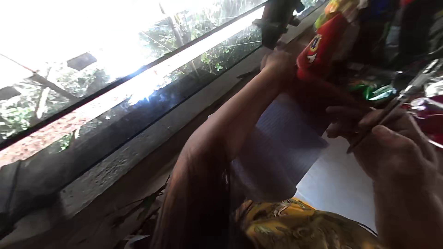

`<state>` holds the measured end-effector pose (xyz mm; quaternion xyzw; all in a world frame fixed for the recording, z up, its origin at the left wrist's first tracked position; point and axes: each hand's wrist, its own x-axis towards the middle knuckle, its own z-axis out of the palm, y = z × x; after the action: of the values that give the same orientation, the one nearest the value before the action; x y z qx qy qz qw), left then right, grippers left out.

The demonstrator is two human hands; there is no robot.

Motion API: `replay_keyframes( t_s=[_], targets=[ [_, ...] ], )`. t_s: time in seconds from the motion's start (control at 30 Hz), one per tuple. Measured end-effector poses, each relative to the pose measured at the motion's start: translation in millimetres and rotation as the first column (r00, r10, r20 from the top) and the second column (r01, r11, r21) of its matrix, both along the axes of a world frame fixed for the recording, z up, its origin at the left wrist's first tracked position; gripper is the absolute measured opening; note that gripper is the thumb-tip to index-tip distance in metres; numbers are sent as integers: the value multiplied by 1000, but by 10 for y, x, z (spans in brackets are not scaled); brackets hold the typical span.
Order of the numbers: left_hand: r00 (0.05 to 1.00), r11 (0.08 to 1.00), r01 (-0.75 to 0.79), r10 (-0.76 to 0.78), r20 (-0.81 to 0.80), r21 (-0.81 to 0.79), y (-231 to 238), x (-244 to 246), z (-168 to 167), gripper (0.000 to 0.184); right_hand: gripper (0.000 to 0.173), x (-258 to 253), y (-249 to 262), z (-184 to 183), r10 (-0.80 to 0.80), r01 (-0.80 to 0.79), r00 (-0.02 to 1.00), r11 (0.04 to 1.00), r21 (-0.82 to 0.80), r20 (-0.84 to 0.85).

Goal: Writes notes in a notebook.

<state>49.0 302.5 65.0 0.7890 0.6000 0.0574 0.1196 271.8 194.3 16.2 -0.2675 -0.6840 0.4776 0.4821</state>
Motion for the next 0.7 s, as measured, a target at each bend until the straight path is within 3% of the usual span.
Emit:
replay_keyframes(
  t_s=[0.1,0.2,0.3,0.37,0.43,0.5,0.53,0.7],
  targets=[
    [996,990,-26,38,86,-137,379,-15,-75,38,17,-19,-17,-17,-28,28,1000,1000,12,5],
    [958,982,-47,95,271,-180,521,-32,-175,28,15,-21,-35,-28,-26,23,998,998,51,57],
    [822,962,-121,235,518,-245,785,22,-454,26,15,-31,-30,-53,-12,9,999,999,47,52],
    [778,965,-104,229,585,-240,818,-13,-487,25,13,-35,-35,-58,-16,13,998,999,43,56],
    [857,974,-38,147,494,-223,581,-107,-183,23,13,-34,-42,-65,-11,9,998,1000,27,59],
    [985,976,60,-23,173,-210,420,-163,199,22,15,-31,-32,-84,26,-28,998,999,27,64],
    [994,974,63,-41,104,-219,376,-191,279,22,16,-35,-28,-98,48,-50,997,998,25,65],
    [998,974,-58,65,25,-217,182,-400,228,25,14,-106,-11,-162,99,-100,994,995,12,53]
  ],
)
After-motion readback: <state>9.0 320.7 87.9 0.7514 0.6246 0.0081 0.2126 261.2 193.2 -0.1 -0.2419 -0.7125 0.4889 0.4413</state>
